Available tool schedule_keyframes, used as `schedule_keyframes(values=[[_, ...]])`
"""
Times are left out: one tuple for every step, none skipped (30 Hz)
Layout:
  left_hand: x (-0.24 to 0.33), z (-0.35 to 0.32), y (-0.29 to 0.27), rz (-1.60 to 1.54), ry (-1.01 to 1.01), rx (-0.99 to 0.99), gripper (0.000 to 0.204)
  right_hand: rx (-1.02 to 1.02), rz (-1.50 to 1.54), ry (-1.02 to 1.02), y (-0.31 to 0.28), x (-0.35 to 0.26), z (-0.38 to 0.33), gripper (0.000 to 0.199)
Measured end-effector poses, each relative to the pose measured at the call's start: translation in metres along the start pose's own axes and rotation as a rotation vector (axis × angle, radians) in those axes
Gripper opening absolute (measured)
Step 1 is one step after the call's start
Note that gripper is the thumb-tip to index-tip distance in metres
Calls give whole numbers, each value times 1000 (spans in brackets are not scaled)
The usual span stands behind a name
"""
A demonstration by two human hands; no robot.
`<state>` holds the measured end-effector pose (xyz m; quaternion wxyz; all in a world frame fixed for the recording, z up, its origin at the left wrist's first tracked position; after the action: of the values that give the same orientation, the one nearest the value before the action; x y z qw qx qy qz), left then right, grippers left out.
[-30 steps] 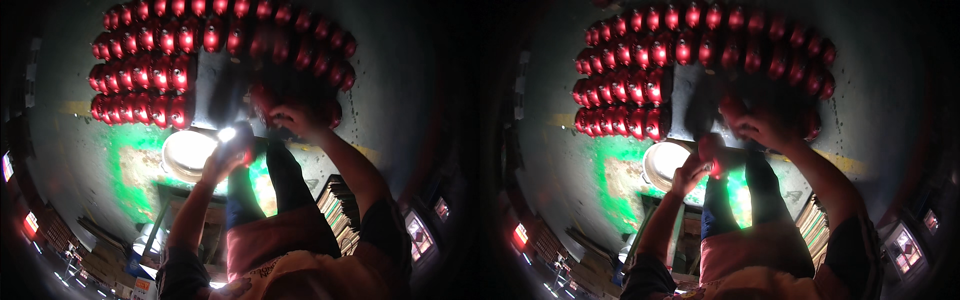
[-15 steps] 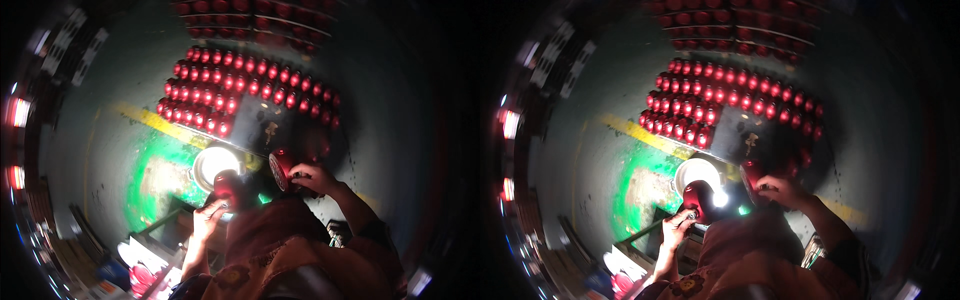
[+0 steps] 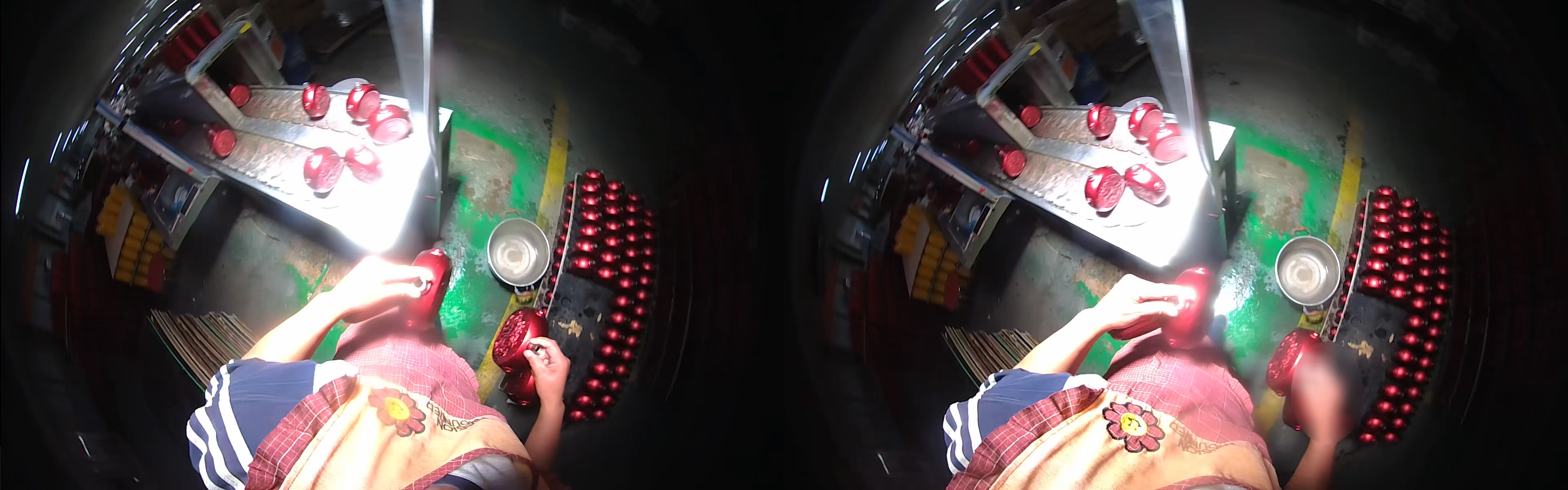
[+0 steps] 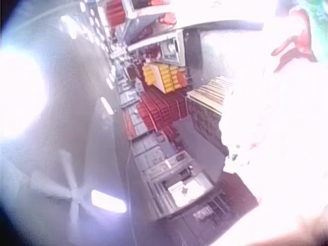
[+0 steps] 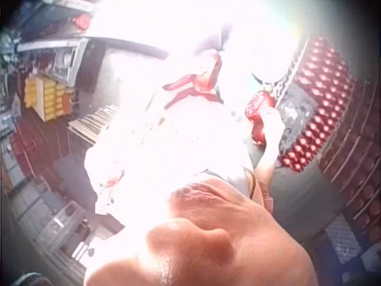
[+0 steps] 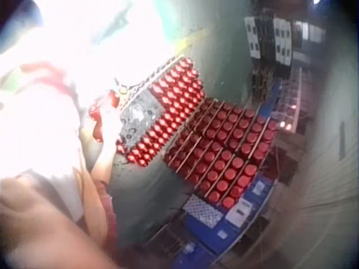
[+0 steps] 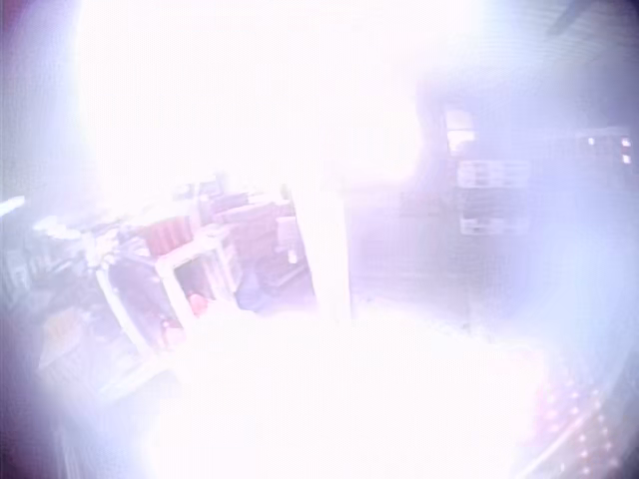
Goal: The person repeatedly picks up red cylindrical containers from a metal tray and places them into a larger rack. The person handles the containers one at a time, moving them from the tray to the rack in a repetitive cycle.
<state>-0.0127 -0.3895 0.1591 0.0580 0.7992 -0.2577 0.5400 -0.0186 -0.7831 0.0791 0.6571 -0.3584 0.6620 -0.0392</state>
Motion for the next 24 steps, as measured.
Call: schedule_keyframes(values=[[-15,-25,-6,-9,-26,48,35,-12,-80,-140,13,-20,6,22],[-27,-50,-13,-33,-25,104,35,-69,-139,-97,30,-27,14,22],[-44,-73,-22,-2,-99,150,34,-86,-74,-145,46,-41,20,21],[-60,-94,-32,-49,-129,201,34,-157,105,-71,65,-49,28,21],[-77,-114,-44,-98,-163,253,34,-214,196,21,85,-59,36,19],[-91,-135,-56,-105,-156,313,33,-241,214,42,104,-74,47,19],[-105,-154,-68,-228,-119,394,32,-279,231,29,123,-91,59,18],[-121,-174,-78,-277,-144,427,31,-332,188,46,141,-106,72,19],[-137,-194,-90,-327,-179,462,31,-380,276,52,162,-122,84,20],[-150,-213,-103,-326,-185,529,30,-407,288,53,182,-139,98,20],[-163,-232,-118,-300,-180,587,31,-442,327,62,207,-155,112,20],[-178,-250,-133,-332,-186,626,31,-464,291,56,229,-171,128,20],[-193,-267,-151,-346,-200,659,31,-488,261,73,253,-186,145,21],[-210,-282,-171,-397,-209,679,31,-518,232,133,279,-200,159,21],[-225,-295,-192,-425,-220,691,30,-536,138,71,300,-220,178,21],[-234,-304,-217,-383,-183,704,29,-528,122,22,321,-240,195,21],[-248,-311,-237,-389,-233,696,29,-529,102,32,341,-255,211,20],[-253,-315,-262,-342,-157,702,29,-546,165,74,360,-269,228,19],[-263,-317,-288,-329,-195,671,30,-562,240,118,378,-282,245,18],[-266,-317,-316,-255,-172,665,30,-553,276,95,396,-299,262,18],[-266,-315,-345,-184,-141,656,31,-534,291,95,412,-313,279,18],[-267,-312,-374,-172,-114,653,31,-539,323,28,425,-332,296,19],[-270,-309,-403,-176,-103,649,31,-544,322,23,440,-346,313,20],[-270,-303,-431,-152,-66,647,31,-516,370,-80,451,-364,331,20]])
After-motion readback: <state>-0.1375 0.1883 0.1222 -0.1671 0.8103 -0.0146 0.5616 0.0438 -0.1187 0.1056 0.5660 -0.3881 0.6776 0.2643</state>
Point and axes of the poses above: each hand's wrist, its own z-axis towards the middle knuckle, its own y-axis out of the palm, x = y × z, the point moved 6 cm from there along z, towards the middle knuckle, and after that the axes turned 13 degrees about -x, right-handed, at the moved point
